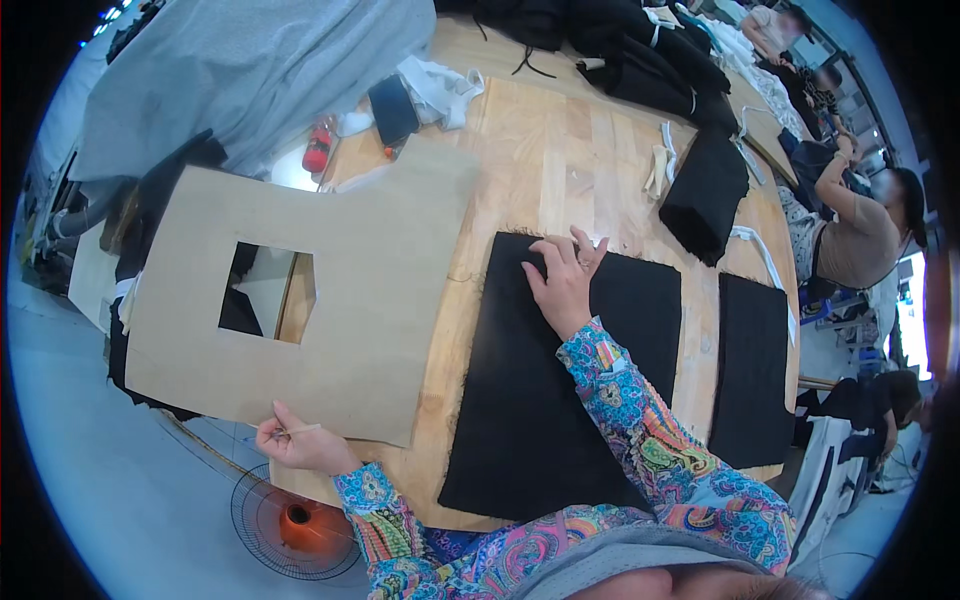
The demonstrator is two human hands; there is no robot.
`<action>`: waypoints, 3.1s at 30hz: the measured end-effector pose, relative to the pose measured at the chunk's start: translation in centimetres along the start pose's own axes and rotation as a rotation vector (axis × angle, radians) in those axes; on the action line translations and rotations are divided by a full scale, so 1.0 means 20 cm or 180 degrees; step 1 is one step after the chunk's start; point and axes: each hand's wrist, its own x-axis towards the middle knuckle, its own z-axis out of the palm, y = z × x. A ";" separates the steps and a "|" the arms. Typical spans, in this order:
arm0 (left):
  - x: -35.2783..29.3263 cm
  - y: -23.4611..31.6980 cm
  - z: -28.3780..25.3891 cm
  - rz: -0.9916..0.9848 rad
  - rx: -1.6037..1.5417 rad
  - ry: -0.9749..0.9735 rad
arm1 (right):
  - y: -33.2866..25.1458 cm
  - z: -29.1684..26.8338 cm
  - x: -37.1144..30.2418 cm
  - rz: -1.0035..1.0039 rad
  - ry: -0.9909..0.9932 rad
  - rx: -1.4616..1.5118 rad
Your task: The person uses a cardboard template to mark shapes onto black fabric. They place the template on the fabric, trace the outline with a pen, and then remove the template to reveal the marked shape. This process is repeated multiple times on different sections of the fabric.
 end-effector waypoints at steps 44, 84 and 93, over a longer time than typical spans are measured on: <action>-0.08 0.99 -0.43 0.0055 -0.3315 -0.1868 | 0.47 -1.28 -0.94 0.2150 0.0336 0.4148; -0.42 -0.22 0.08 0.0047 -0.0146 -0.4541 | 0.77 -1.37 -1.36 0.1303 -0.2123 0.1015; -0.41 -0.21 0.08 0.0271 -0.0063 -0.4541 | 0.78 -1.49 -1.33 0.1367 -0.2941 -0.0491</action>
